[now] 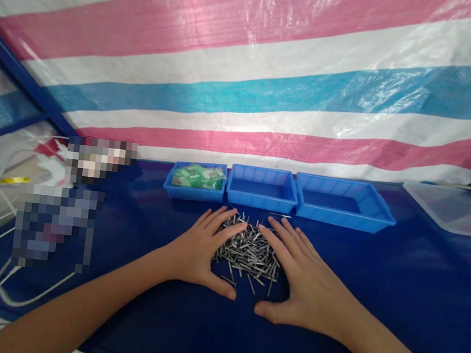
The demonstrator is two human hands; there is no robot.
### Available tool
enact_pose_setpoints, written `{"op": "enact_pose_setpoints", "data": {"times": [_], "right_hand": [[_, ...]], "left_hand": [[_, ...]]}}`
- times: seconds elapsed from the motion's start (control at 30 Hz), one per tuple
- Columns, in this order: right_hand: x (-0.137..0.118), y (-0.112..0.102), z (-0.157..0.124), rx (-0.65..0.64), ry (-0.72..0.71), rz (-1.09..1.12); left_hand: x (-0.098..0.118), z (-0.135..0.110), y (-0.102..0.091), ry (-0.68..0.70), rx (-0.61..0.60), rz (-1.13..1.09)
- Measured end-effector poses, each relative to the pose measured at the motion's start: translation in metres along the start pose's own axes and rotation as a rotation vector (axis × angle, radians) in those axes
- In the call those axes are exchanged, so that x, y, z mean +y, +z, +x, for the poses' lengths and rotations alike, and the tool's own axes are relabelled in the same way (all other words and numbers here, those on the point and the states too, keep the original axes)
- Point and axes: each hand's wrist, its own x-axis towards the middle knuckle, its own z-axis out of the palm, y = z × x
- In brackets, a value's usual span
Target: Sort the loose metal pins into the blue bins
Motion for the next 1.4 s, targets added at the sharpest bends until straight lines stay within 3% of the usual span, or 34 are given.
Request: {"op": "enact_pose_setpoints", "data": {"times": [0.27, 0.53, 0.73, 1.0, 1.17, 1.4], "right_hand": [[-0.026, 0.002, 0.044, 0.095, -0.119, 0.174], [-0.029, 0.002, 0.046, 0.118, -0.086, 0.097], [-0.029, 0.006, 0.05, 0.209, -0.007, 0.134], [-0.032, 0.009, 0.063, 0.411, 0.193, 0.342], [-0.038, 0.008, 0.067, 0.489, 0.246, 0.414], [-0.046, 0.009, 0.068, 0.438, 0.059, 0.387]], "left_hand": [[-0.001, 0.007, 0.007, 0.02, 0.101, -0.038], [0.003, 0.009, 0.007, -0.055, 0.131, -0.026], [0.007, 0.014, 0.011, -0.113, 0.175, -0.062], [-0.006, 0.003, -0.009, 0.07, -0.096, -0.029], [-0.009, 0.005, 0.002, 0.03, -0.059, 0.011], [-0.011, 0.007, 0.009, 0.029, 0.046, -0.02]]}}
